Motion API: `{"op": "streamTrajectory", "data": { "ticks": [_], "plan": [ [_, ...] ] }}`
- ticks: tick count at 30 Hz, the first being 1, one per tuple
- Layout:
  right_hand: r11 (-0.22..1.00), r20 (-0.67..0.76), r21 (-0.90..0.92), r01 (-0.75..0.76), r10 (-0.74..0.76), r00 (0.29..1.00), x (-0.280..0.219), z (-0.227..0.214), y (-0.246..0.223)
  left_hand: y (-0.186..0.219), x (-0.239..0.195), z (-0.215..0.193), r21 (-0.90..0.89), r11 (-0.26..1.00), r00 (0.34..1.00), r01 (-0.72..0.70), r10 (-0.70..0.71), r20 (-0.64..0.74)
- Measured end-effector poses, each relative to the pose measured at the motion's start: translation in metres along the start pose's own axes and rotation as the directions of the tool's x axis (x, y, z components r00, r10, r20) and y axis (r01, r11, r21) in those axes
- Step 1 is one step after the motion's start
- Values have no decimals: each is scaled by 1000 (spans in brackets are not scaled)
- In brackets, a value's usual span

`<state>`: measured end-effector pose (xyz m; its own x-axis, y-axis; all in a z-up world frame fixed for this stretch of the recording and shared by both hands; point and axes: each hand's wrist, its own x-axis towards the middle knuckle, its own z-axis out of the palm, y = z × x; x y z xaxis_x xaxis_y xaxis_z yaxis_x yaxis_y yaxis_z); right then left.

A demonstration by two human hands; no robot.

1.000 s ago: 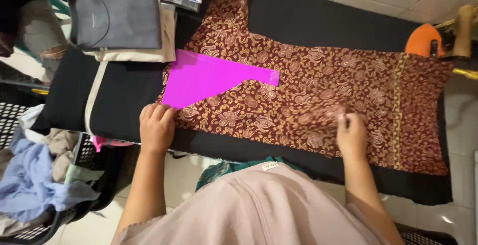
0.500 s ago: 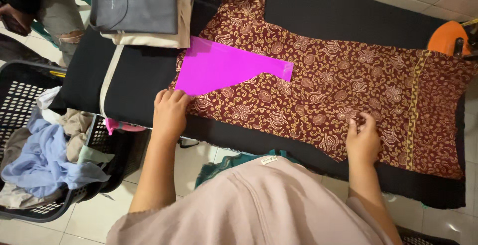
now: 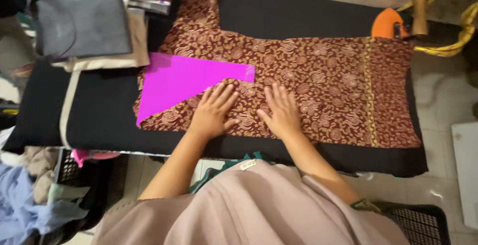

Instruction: The person smooths out a shirt on a table, irons one section, and then uses a purple folder to systematically fold the garment into a rectangular shape.

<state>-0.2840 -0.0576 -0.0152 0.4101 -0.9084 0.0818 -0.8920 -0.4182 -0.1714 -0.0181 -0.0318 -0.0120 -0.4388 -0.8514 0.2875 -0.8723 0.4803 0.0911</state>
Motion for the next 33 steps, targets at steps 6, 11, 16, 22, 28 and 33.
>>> {"op": "streamTrajectory", "data": {
  "ticks": [6,11,16,22,28,33],
  "plan": [
    [844,94,26,-536,532,842,-34,-49,59,-5,-10,-11,-30,994,981,102,-96,168],
    [876,-52,225,-426,448,893,5,-101,-17,15,20,-6,-1,987,964,161,-158,212],
    [977,130,108,-183,168,977,11,-55,-25,32,38,21,-49,995,983,88,-79,165],
    [893,87,80,-443,436,896,-41,-48,56,38,28,13,-63,995,990,77,-69,120],
    [990,-330,137,38,9,944,-114,-43,100,62,28,26,-346,862,928,-371,329,-175],
    [971,-273,-8,240,-233,933,-142,-10,90,82,27,58,-385,800,880,-461,356,-313]
  ]
}}
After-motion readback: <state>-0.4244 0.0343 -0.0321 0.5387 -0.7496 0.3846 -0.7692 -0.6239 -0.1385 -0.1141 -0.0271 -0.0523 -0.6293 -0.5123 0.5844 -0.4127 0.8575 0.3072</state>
